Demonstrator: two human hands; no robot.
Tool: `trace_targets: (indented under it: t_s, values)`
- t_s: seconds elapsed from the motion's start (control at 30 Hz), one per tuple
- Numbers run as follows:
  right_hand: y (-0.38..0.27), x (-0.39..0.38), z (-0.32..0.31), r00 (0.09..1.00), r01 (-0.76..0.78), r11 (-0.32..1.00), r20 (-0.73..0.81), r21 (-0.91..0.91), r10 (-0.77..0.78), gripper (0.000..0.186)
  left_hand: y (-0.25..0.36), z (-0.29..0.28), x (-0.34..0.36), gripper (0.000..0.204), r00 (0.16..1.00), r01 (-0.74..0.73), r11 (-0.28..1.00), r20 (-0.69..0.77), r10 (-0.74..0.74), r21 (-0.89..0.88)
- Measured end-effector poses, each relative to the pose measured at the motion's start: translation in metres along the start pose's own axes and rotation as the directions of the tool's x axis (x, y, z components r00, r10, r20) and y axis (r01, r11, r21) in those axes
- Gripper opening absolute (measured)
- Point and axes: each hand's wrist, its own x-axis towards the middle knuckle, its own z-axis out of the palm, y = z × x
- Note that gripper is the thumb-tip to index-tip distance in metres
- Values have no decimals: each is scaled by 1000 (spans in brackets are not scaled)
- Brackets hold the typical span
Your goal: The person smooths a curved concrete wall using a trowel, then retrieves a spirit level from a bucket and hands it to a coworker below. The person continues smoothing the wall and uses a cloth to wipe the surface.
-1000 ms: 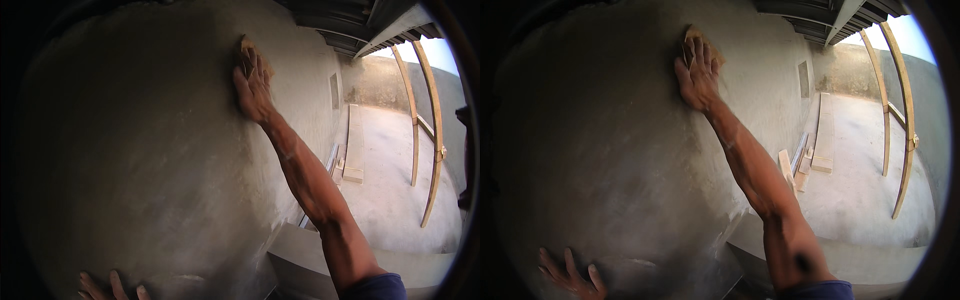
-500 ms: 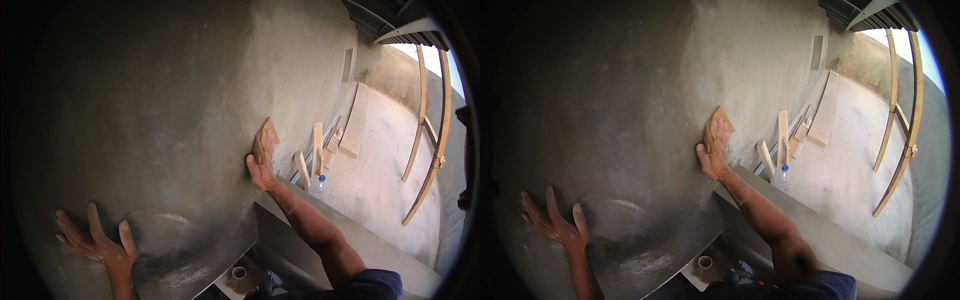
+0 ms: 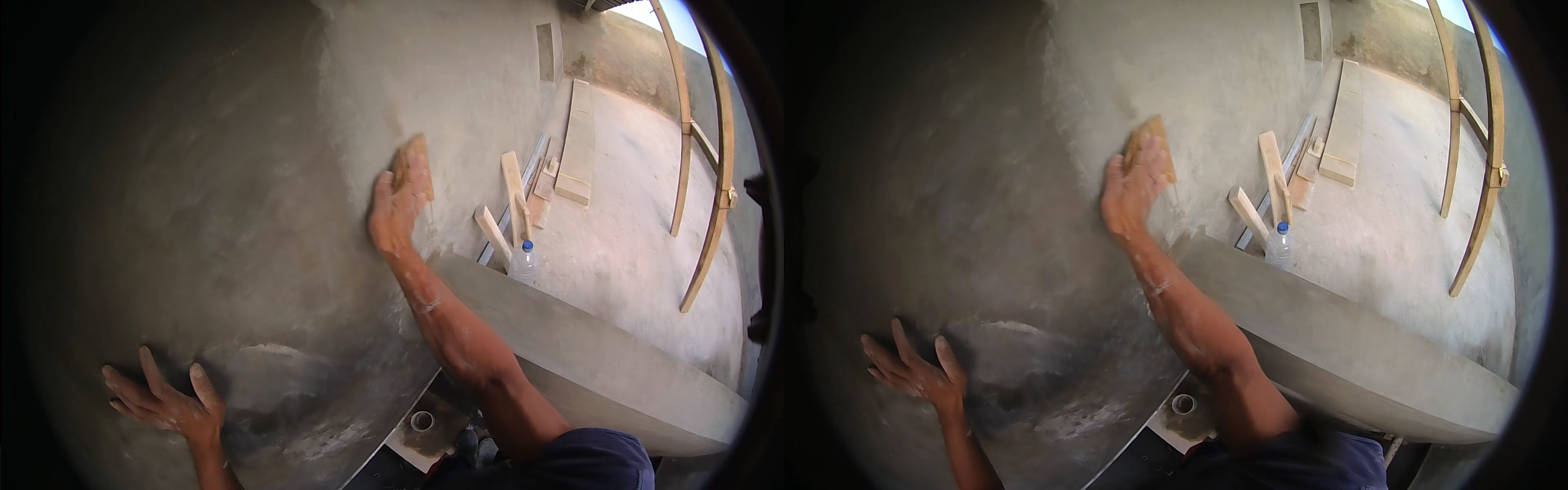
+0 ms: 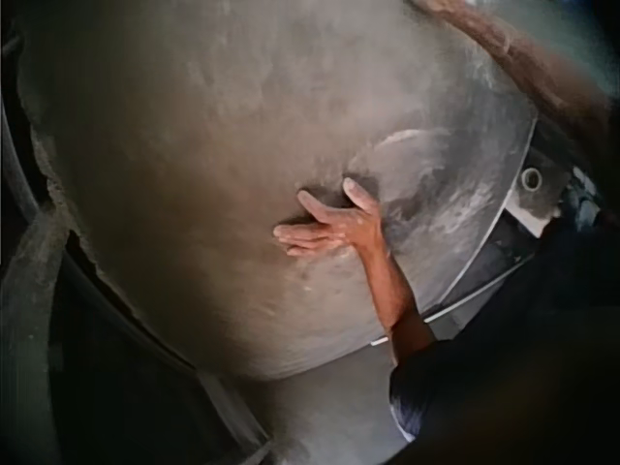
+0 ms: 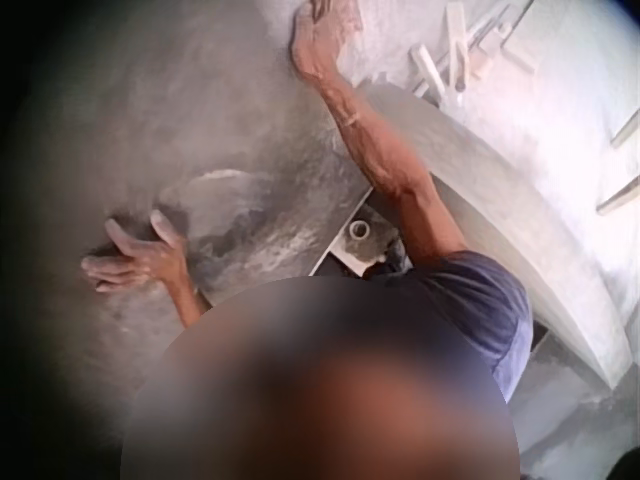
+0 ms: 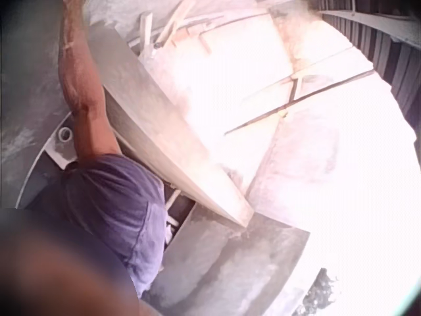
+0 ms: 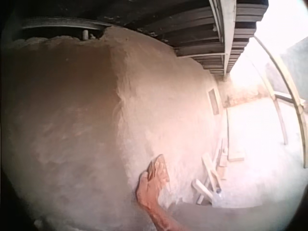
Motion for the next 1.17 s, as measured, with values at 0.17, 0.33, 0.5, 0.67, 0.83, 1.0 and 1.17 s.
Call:
trace_targets:
  t_s: [0.17,0.33,0.5,0.67,0.83,1.0,1.17]
  values:
    - [8,-20,-29,994,38,999,100,5,-39,73,2,-4,-3,71,999,28,999,35,-29,35]
    - [125,53,-199,997,-81,985,9,-154,83,74,4,-2,-6,67,997,70,997,12,-70,14]
    - [60,2,-273,743,344,742,650,-576,161,54,6,1,-7,64,987,160,985,19,-159,-57]
    - [81,-59,-297,218,809,496,945,-314,243,69,5,0,-9,62,982,187,977,-4,-188,-98]
    - [100,-71,-293,-13,801,591,985,-92,171,72,2,6,-13,67,980,189,970,-29,-195,-150]
    - [127,-67,-262,-49,761,640,974,-107,221,85,-15,18,-22,62,994,33,997,-106,-25,75]
    - [145,-51,-227,-140,775,632,980,19,142,88,-27,19,-27,65,992,-74,970,-80,95,230]
